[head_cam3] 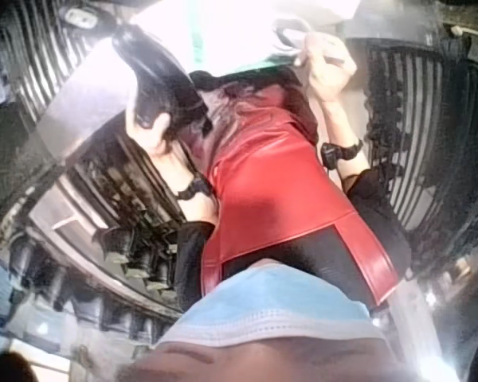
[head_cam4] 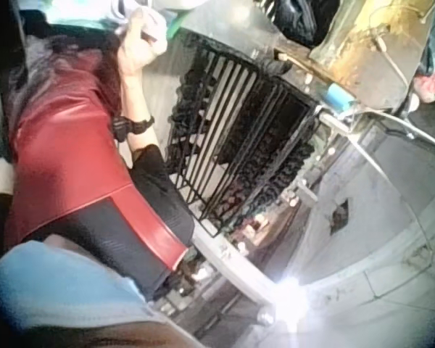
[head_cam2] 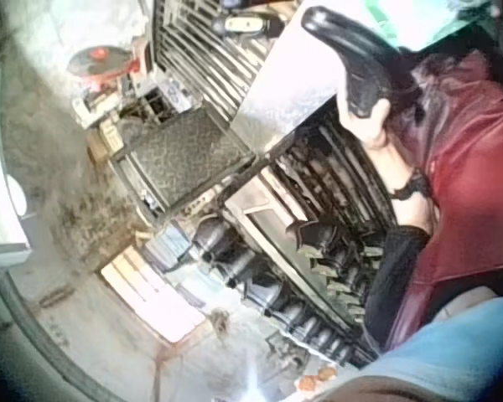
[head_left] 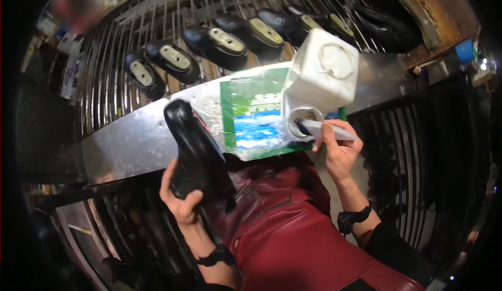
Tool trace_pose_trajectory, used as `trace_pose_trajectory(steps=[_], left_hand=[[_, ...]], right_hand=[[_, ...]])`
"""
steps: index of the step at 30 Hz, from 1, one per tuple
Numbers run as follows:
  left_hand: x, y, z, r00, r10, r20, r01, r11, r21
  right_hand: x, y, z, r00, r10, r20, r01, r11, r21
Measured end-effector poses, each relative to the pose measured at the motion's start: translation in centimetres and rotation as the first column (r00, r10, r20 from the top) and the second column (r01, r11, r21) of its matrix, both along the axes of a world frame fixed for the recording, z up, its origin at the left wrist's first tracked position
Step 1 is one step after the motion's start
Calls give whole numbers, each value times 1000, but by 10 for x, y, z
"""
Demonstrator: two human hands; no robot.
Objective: The worker applies adhesive using a brush to the outsole area of black dress shoes on a production line.
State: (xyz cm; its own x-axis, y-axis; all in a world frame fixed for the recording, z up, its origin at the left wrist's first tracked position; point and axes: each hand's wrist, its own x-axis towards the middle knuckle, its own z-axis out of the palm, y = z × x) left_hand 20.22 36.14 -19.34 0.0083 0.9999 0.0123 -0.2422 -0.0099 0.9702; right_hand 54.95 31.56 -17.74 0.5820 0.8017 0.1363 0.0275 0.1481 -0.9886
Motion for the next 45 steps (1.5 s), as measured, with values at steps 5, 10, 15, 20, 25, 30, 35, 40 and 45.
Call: trace_pose_trajectory(steps=[5, 10, 15, 20, 25, 30, 35, 40, 45], left_hand=[[22, -52, -39, 988, -17, 151, 51, 974, -222], [23, -70, -31, 987, -136, 84, 152, 959, -240], [23, -66, -20, 964, -205, 171, 239, 948, -212], [25, -63, -8, 940, -171, 296, 240, 947, -213], [21, -49, -11, 908, -178, 378, 267, 944, -196], [15, -34, -11, 913, -171, 371, 255, 948, -191], [14, -31, -8, 921, -126, 369, 218, 951, -219], [19, -30, 6, 898, -107, 426, 226, 944, -241], [26, -34, 7, 798, 97, 595, 201, 888, -415]], right_hand=[[-7, 4, -20, 992, -106, -66, 100, 991, -84], [7, 2, 9, 757, -20, -653, -56, 994, -96], [-10, 30, 33, 642, 304, -704, -319, 941, 115], [-30, 17, 45, 760, 440, -479, -484, 874, 36], [-60, -26, 51, 782, 588, -209, -591, 805, 52], [-77, -54, 61, 715, 696, 64, -698, 707, 115], [-71, -34, 81, 766, 643, 4, -643, 765, 30], [-70, -32, 89, 651, 729, 214, -753, 656, 55], [-69, -14, 111, 557, 753, 349, -821, 564, 94]])
